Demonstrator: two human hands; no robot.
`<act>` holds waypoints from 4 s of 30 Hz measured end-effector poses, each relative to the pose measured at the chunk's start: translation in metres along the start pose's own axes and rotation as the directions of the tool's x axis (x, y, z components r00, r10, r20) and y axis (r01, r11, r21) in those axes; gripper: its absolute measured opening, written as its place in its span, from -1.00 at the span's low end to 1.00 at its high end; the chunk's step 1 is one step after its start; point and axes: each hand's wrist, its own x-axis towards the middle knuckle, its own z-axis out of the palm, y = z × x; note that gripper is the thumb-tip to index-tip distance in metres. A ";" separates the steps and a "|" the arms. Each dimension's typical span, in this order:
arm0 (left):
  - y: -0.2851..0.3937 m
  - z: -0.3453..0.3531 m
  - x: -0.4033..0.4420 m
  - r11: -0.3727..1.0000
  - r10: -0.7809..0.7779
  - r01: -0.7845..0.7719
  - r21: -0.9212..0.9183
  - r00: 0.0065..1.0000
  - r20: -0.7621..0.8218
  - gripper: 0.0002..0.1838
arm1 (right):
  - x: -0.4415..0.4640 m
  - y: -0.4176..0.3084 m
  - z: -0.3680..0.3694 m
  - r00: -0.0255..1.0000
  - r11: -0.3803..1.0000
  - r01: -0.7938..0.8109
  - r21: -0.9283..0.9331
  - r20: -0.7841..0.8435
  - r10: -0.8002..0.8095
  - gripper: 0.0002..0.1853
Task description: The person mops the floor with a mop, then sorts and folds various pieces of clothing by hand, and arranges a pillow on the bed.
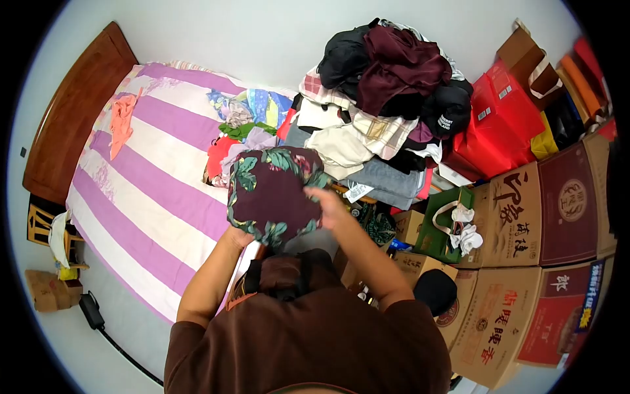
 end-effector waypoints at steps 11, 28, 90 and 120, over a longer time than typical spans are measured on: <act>0.054 -0.070 0.029 0.940 -0.043 0.033 0.341 0.999 0.022 -0.36 | -0.069 -0.324 0.122 0.423 0.426 0.701 -0.571 -0.147 -0.894 -0.76; 0.082 -0.169 0.048 0.984 0.158 -0.077 0.162 0.800 -0.579 -0.42 | 0.083 -0.543 -0.193 0.441 -0.519 -0.688 -0.507 0.277 -0.854 -0.28; 0.027 -0.242 0.012 0.987 0.075 0.043 0.153 0.720 -0.690 -0.50 | 0.142 -0.200 0.158 0.883 0.400 0.332 -0.854 0.132 -0.451 -0.47; 0.046 -0.212 0.095 0.966 -0.092 0.228 0.124 0.747 -0.659 -0.62 | 0.165 -0.310 0.081 0.078 -0.738 -0.170 -0.653 0.738 -0.671 -0.65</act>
